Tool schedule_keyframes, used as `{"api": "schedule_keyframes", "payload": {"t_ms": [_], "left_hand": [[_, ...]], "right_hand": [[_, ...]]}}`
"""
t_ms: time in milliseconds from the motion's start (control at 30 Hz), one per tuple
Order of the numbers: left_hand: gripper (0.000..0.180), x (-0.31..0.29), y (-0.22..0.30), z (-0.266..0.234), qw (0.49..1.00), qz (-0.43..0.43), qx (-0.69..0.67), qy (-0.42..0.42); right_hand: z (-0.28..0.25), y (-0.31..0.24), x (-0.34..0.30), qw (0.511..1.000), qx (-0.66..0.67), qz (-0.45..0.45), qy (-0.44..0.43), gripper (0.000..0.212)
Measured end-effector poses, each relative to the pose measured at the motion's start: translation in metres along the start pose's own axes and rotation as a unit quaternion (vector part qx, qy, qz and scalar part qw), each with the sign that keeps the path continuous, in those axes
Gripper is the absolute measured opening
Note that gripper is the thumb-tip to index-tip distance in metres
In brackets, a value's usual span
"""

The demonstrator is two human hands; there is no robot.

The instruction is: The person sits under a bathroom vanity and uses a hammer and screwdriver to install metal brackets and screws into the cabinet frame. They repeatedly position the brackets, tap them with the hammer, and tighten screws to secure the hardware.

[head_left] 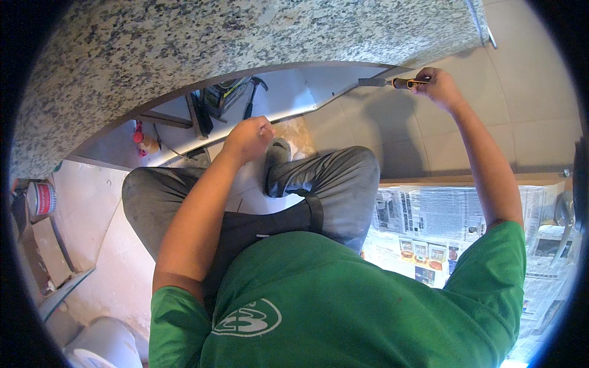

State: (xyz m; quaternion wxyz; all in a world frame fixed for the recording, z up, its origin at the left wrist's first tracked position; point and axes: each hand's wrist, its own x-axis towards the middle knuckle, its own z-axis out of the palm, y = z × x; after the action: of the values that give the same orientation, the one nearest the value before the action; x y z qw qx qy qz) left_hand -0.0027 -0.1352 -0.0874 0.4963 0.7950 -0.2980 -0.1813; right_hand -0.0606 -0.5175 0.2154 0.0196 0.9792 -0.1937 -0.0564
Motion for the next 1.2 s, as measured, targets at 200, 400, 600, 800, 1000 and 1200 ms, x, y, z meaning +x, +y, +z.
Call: {"api": "schedule_keyframes", "payload": {"t_ms": [200,400,600,800,1000,1200], "left_hand": [[0.022,0.004,-0.003,0.004,1.000,0.005,-0.020,-0.009],[0.018,0.004,-0.009,0.008,0.999,0.023,-0.029,-0.004],[0.016,0.007,-0.017,0.014,0.999,0.033,-0.004,-0.004],[0.017,0.007,-0.015,0.015,0.999,0.031,0.014,-0.003],[0.022,0.007,-0.013,0.014,1.000,0.015,-0.001,-0.013],[0.018,0.006,-0.012,0.012,1.000,0.028,-0.001,-0.009]], "right_hand": [[-0.004,0.010,0.008,0.999,-0.037,0.022,-0.009,0.032],[-0.003,-0.009,-0.003,0.999,-0.047,-0.018,0.015,0.030],[0.005,-0.023,-0.006,0.994,-0.083,-0.038,0.053,0.028],[0.010,-0.029,-0.008,0.984,-0.143,-0.078,0.076,0.029],[0.008,-0.032,-0.007,0.982,-0.161,-0.080,0.060,0.029],[0.009,-0.043,-0.007,0.973,-0.221,-0.055,0.044,0.031]]}}
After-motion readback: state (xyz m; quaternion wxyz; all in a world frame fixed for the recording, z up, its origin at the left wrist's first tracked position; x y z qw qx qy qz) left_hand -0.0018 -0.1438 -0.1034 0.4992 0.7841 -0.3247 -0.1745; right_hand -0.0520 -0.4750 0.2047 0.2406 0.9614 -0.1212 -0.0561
